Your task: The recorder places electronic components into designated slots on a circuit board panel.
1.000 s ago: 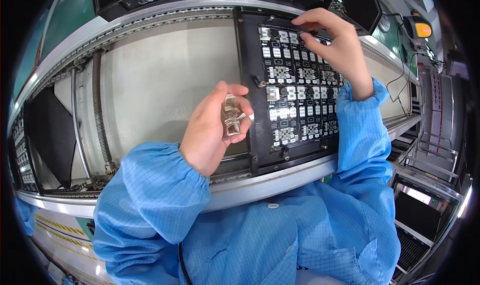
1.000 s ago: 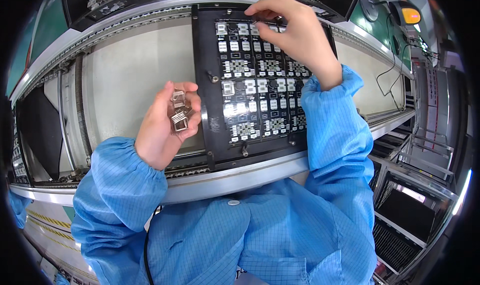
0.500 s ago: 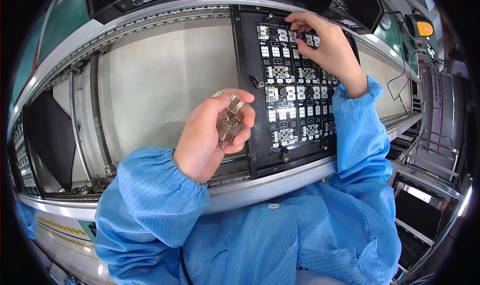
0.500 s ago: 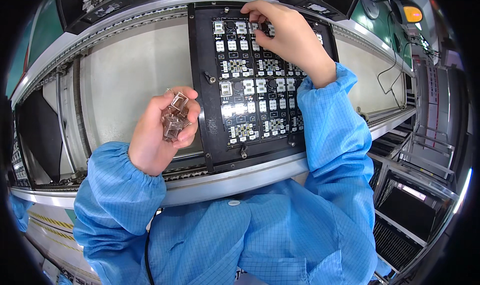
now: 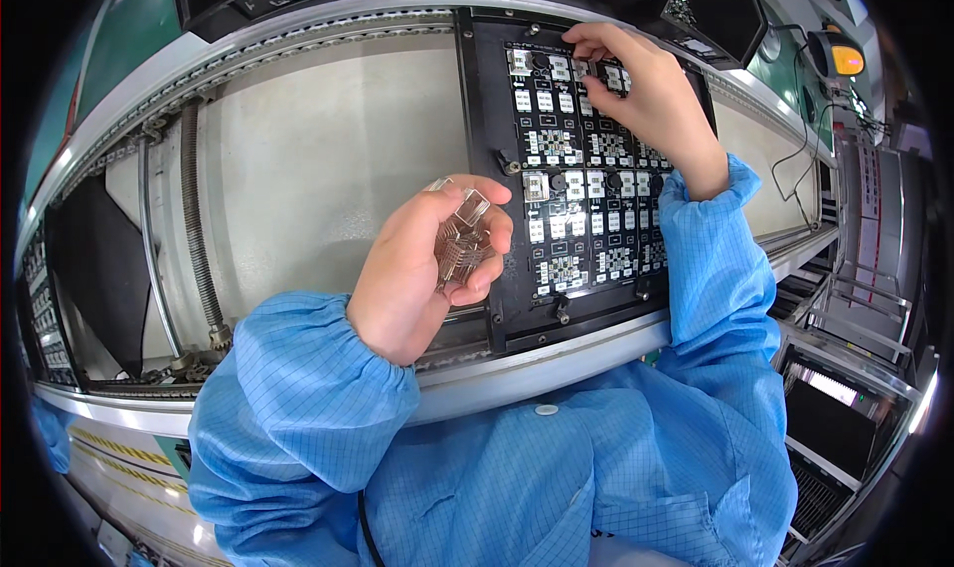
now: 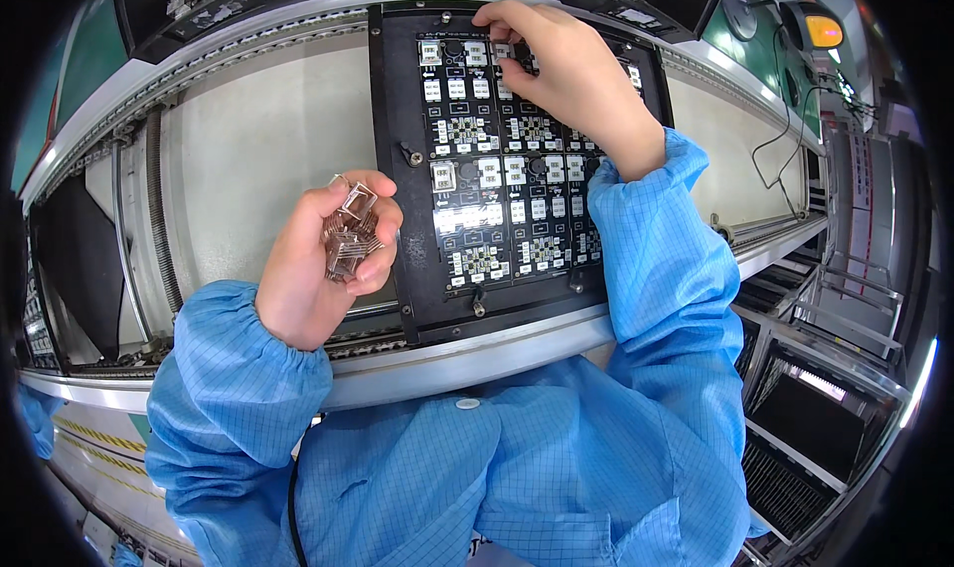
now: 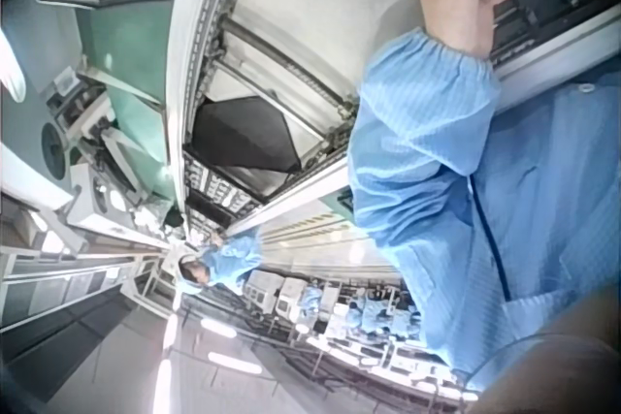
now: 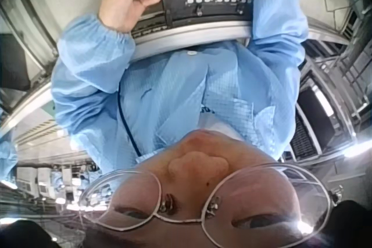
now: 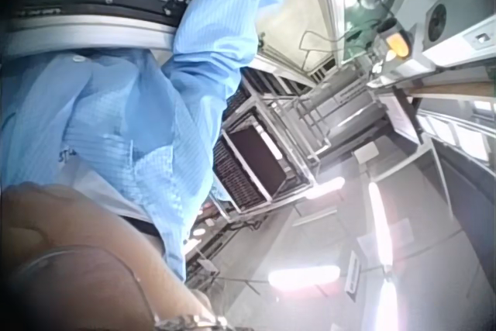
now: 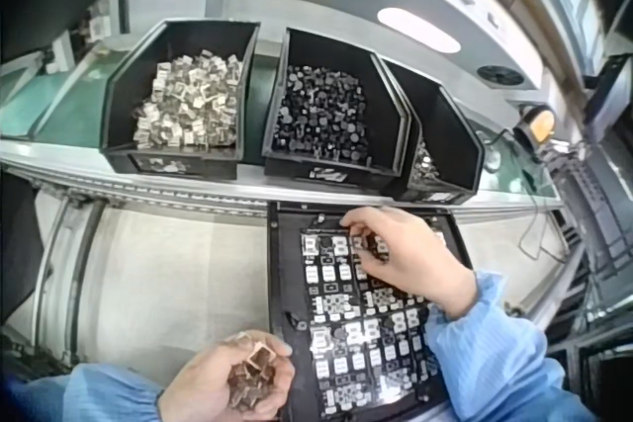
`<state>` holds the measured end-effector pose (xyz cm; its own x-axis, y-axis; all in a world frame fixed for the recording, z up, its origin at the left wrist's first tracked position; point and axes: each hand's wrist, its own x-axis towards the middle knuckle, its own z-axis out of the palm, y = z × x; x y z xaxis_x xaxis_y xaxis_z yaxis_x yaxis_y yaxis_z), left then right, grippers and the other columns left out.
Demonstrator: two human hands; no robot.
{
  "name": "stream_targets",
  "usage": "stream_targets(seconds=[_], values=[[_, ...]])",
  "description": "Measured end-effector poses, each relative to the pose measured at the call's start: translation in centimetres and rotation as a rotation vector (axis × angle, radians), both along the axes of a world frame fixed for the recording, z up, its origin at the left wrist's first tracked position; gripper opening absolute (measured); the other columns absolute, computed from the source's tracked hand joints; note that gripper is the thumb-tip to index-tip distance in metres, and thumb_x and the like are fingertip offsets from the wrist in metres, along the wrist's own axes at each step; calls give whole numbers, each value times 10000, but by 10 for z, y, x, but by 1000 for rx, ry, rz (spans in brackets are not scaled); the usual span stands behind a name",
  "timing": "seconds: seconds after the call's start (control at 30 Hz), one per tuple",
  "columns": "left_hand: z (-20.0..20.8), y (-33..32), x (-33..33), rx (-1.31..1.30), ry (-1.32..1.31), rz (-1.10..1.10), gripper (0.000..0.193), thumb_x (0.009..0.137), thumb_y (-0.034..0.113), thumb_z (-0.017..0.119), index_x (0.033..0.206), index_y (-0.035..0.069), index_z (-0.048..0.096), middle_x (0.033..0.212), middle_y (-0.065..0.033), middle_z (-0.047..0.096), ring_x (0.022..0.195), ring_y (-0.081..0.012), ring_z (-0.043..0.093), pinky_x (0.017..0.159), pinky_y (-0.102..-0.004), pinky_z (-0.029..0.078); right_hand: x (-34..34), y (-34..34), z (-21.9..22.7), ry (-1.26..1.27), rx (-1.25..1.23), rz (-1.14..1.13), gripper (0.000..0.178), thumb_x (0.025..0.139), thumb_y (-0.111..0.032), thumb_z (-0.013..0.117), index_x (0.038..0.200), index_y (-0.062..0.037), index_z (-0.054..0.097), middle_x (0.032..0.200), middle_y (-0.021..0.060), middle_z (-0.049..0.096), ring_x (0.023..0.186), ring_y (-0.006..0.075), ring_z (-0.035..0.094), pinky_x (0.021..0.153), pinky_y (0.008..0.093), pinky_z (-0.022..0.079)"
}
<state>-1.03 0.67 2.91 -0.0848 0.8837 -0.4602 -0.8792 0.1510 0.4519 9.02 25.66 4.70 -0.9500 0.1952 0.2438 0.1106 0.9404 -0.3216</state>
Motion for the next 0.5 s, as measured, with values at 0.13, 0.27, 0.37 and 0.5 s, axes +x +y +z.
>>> stream_targets(seconds=[0.13,0.27,0.37,0.5], values=[[2,1,1,0,3,2,304,951,239,326,1051,10,499,776,-76,548,553,-111,435,469,-238,301,-1,-2,2,-22,96,8,394,729,18,638,1107,-65,567,971,88,628,919,221,616,831,317,491],[1,1,0,12,-11,6,297,947,237,333,1046,10,498,778,-77,550,552,-111,434,469,-236,298,-2,-3,3,-39,59,-5,396,726,19,640,1106,-65,565,975,88,627,921,222,616,828,317,493],[2,2,1,9,4,5,294,945,233,331,1043,11,497,776,-77,551,551,-112,434,468,-236,296,-3,0,-1,30,63,43,416,721,-2,653,1117,-70,547,946,116,624,880,269,622,767,341,508],[3,2,1,6,-2,8,295,945,230,326,1043,12,497,773,-76,552,551,-112,433,467,-237,294,-4,-2,-1,28,6,44,422,716,-5,659,1118,-65,546,942,115,625,886,265,625,771,335,510]])
